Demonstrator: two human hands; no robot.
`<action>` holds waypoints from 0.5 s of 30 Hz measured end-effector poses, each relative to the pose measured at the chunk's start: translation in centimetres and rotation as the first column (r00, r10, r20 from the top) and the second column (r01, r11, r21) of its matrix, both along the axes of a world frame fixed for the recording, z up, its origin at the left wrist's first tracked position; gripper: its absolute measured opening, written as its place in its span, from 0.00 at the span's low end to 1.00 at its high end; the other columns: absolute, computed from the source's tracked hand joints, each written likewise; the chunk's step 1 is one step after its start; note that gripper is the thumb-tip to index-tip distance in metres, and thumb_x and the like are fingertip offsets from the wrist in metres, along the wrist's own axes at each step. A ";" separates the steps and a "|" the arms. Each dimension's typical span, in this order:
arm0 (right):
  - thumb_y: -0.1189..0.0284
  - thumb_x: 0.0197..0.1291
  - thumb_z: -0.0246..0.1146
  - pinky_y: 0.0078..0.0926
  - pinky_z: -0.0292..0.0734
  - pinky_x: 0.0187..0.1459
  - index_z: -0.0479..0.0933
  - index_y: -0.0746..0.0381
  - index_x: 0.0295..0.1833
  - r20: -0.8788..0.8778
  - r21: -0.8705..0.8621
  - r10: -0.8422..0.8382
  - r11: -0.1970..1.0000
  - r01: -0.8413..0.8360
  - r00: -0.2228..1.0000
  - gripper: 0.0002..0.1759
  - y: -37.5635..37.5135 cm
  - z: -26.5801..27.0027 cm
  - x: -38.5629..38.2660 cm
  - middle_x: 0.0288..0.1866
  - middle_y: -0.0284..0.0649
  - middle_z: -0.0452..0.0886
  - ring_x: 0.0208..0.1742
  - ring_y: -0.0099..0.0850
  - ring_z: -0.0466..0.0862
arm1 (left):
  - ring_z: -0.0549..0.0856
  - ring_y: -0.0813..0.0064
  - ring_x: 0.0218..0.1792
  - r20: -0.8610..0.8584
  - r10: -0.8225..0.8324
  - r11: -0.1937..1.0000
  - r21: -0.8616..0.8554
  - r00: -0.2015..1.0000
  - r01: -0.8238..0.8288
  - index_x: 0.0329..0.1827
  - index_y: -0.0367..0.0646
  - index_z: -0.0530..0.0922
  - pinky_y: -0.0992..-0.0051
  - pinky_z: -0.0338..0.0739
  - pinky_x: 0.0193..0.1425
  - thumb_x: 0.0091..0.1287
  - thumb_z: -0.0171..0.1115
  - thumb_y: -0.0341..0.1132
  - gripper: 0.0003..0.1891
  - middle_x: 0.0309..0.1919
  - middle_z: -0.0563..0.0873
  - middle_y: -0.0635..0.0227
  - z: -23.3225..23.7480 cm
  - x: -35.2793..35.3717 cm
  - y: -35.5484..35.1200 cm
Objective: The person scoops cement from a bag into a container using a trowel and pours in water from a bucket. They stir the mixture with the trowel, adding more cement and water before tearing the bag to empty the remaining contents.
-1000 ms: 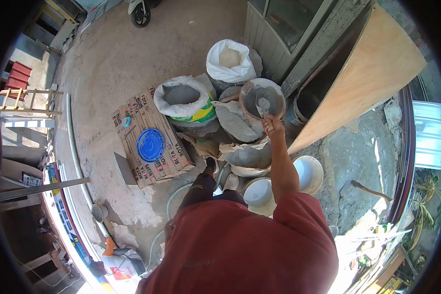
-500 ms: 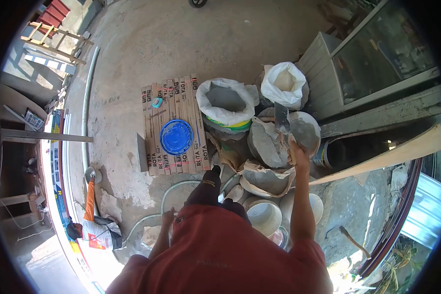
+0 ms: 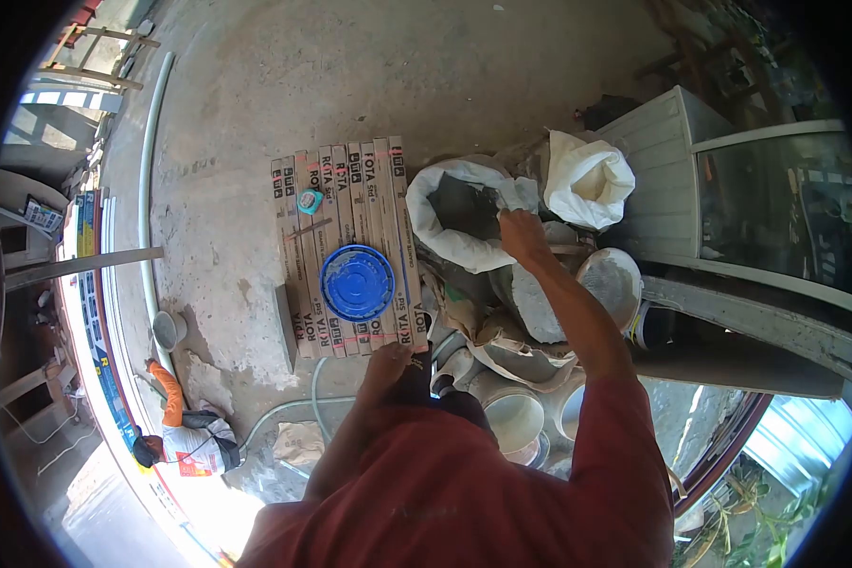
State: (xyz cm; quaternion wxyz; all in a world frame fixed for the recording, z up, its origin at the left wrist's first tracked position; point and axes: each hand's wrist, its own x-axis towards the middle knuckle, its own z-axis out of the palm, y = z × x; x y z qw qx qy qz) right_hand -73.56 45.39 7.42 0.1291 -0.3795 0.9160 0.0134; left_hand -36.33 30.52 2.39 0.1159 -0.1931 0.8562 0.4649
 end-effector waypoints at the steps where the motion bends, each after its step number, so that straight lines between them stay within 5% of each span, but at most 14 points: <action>1: 0.74 0.48 0.59 0.45 0.78 0.41 0.77 0.64 0.41 0.005 0.010 0.001 1.000 -0.001 1.000 0.12 -0.5 -0.8 -0.5 0.31 0.51 0.82 0.37 0.47 0.84 | 0.84 0.56 0.33 -0.060 0.130 0.984 0.132 0.990 -0.121 0.44 0.37 0.78 0.64 0.79 0.38 0.63 0.60 0.40 0.15 0.33 0.84 0.57 -0.4 -2.5 0.9; 3: 0.75 0.47 0.60 0.45 0.78 0.41 0.79 0.64 0.39 0.107 0.149 0.000 0.989 -0.016 0.994 0.11 -1.1 -2.4 -1.0 0.36 0.51 0.82 0.39 0.48 0.84 | 0.84 0.54 0.35 -0.230 0.133 0.986 0.131 0.964 -0.105 0.44 0.37 0.78 0.63 0.79 0.39 0.61 0.62 0.35 0.13 0.37 0.84 0.56 1.4 -8.5 1.6; 7: 0.74 0.47 0.61 0.44 0.79 0.43 0.79 0.66 0.34 0.162 0.167 -0.138 0.980 0.111 0.977 0.09 -0.4 -5.4 -0.2 0.36 0.53 0.82 0.41 0.50 0.83 | 0.83 0.49 0.38 -0.413 -0.040 0.999 -0.030 0.910 0.031 0.46 0.35 0.71 0.58 0.80 0.41 0.60 0.59 0.29 0.13 0.55 0.74 0.48 2.9 -18.6 1.2; 9: 0.71 0.49 0.61 0.44 0.79 0.43 0.80 0.66 0.34 0.247 0.191 -0.212 0.967 0.167 0.946 0.10 -0.6 -3.7 -0.4 0.36 0.54 0.82 0.41 0.48 0.84 | 0.84 0.51 0.33 -0.233 -0.171 0.982 -0.124 0.957 0.145 0.46 0.37 0.68 0.59 0.81 0.38 0.55 0.60 0.25 0.16 0.55 0.73 0.48 2.1 -22.2 0.8; 13: 0.69 0.46 0.64 0.45 0.78 0.44 0.79 0.68 0.38 0.291 0.270 -0.289 0.939 0.211 0.912 0.14 -0.3 -4.9 -1.2 0.37 0.55 0.82 0.42 0.49 0.83 | 0.85 0.55 0.28 -0.243 -0.296 0.920 -0.331 0.924 0.208 0.46 0.39 0.68 0.61 0.80 0.34 0.51 0.61 0.24 0.18 0.47 0.78 0.52 -1.2 -25.0 0.9; 15: 0.67 0.44 0.66 0.45 0.78 0.44 0.80 0.69 0.39 0.351 0.219 -0.469 0.883 0.416 0.811 0.18 0.1 -5.7 -1.1 0.38 0.56 0.82 0.42 0.47 0.84 | 0.85 0.60 0.27 -0.177 -0.412 0.861 -0.395 0.894 0.319 0.46 0.41 0.69 0.64 0.79 0.31 0.49 0.62 0.25 0.20 0.38 0.81 0.57 -2.1 -25.3 1.1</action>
